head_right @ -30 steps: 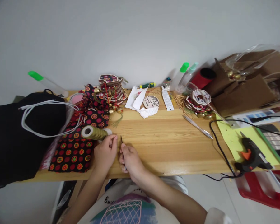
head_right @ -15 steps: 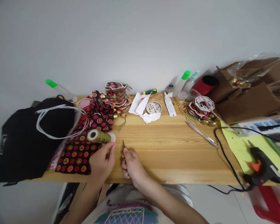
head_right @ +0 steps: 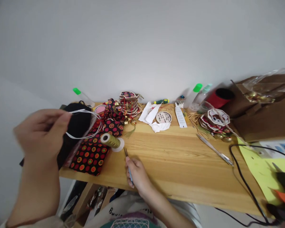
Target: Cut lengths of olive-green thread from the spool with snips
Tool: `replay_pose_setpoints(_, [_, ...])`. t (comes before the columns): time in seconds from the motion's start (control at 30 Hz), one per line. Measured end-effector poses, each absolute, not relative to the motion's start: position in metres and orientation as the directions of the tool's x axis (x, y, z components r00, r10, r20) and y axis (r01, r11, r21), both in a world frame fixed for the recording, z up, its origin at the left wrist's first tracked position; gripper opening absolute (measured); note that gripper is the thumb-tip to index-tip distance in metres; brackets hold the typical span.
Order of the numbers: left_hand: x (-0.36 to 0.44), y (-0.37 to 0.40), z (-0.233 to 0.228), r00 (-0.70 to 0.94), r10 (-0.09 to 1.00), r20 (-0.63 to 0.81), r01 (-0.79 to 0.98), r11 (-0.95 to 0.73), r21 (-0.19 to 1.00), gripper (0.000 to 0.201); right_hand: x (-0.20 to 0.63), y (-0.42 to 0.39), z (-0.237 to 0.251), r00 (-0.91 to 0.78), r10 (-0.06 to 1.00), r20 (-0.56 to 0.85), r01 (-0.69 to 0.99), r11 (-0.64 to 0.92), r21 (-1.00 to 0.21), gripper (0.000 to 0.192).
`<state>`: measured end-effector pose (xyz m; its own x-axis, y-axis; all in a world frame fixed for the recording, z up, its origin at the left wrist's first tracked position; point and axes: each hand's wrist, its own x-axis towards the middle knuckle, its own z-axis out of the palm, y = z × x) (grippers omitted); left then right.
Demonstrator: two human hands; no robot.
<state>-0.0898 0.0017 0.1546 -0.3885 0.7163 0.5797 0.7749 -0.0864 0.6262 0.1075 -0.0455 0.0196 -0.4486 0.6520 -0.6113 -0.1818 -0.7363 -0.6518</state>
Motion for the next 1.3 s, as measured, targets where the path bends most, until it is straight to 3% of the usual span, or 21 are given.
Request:
replay_pose_setpoints(0.07, [-0.098, 0.022, 0.148, -0.317, 0.805, 0.501, 0.785, -0.073, 0.615, 0.025, 0.108, -0.047, 0.018, -0.457, 0.662, -0.594, -0.182, -0.723, -0.667, 0.054])
replay_pose_setpoints(0.17, [-0.113, 0.049, 0.120, -0.214, 0.938, 0.271, 0.744, -0.023, 0.667, 0.028, 0.109, -0.049, 0.015, -0.481, 0.663, -0.573, -0.184, -0.716, -0.673, 0.055])
replay_pose_setpoints(0.3, [-0.127, 0.068, 0.089, -0.224, 0.958, 0.179, 0.804, 0.078, 0.590, 0.026, 0.113, -0.049, 0.014, -0.526, 0.653, -0.546, -0.195, -0.717, -0.669, 0.055])
replay_pose_setpoints(0.4, [-0.132, 0.069, 0.086, -0.211, 0.950, 0.229, 0.851, 0.063, 0.522, 0.028, 0.116, -0.049, 0.014, -0.554, 0.643, -0.529, -0.210, -0.723, -0.658, 0.054])
replay_pose_setpoints(0.53, [-0.130, 0.055, 0.107, -0.110, 0.913, 0.393, 0.892, -0.084, 0.443, 0.029, 0.119, -0.048, 0.014, -0.589, 0.627, -0.510, -0.227, -0.734, -0.640, 0.052])
replay_pose_setpoints(0.67, [-0.108, 0.023, 0.144, 0.015, 0.772, 0.636, 0.913, -0.269, 0.306, 0.019, 0.119, -0.050, 0.013, -0.588, 0.637, -0.498, -0.238, -0.725, -0.646, 0.050])
replay_pose_setpoints(0.73, [-0.093, 0.007, 0.157, 0.040, 0.738, 0.674, 0.918, -0.294, 0.267, 0.014, 0.121, -0.052, 0.013, -0.579, 0.654, -0.486, -0.200, -0.693, -0.693, 0.049])
replay_pose_setpoints(0.8, [-0.076, -0.007, 0.161, 0.056, 0.723, 0.688, 0.911, -0.320, 0.262, 0.011, 0.125, -0.054, 0.016, -0.526, 0.739, -0.421, -0.108, -0.549, -0.829, 0.044])
replay_pose_setpoints(0.9, [-0.055, -0.020, 0.152, 0.108, 0.770, 0.628, 0.871, -0.378, 0.313, 0.009, 0.141, -0.055, 0.024, -0.432, 0.879, -0.201, 0.209, -0.119, -0.971, 0.030])
replay_pose_setpoints(1.03, [-0.035, -0.031, 0.127, 0.237, 0.843, 0.483, 0.832, -0.433, 0.347, 0.010, 0.173, -0.053, 0.029, -0.475, 0.874, -0.098, 0.623, 0.255, -0.740, 0.021])
replay_pose_setpoints(1.2, [-0.021, -0.040, 0.096, 0.379, 0.858, 0.347, 0.820, -0.486, 0.303, 0.017, 0.220, -0.059, 0.014, -0.513, 0.847, 0.139, 0.685, 0.501, -0.528, 0.026])
replay_pose_setpoints(1.3, [-0.013, -0.041, 0.081, 0.454, 0.838, 0.301, 0.828, -0.522, 0.205, 0.019, 0.246, -0.065, 0.008, -0.455, 0.860, 0.228, 0.741, 0.509, -0.438, 0.027])
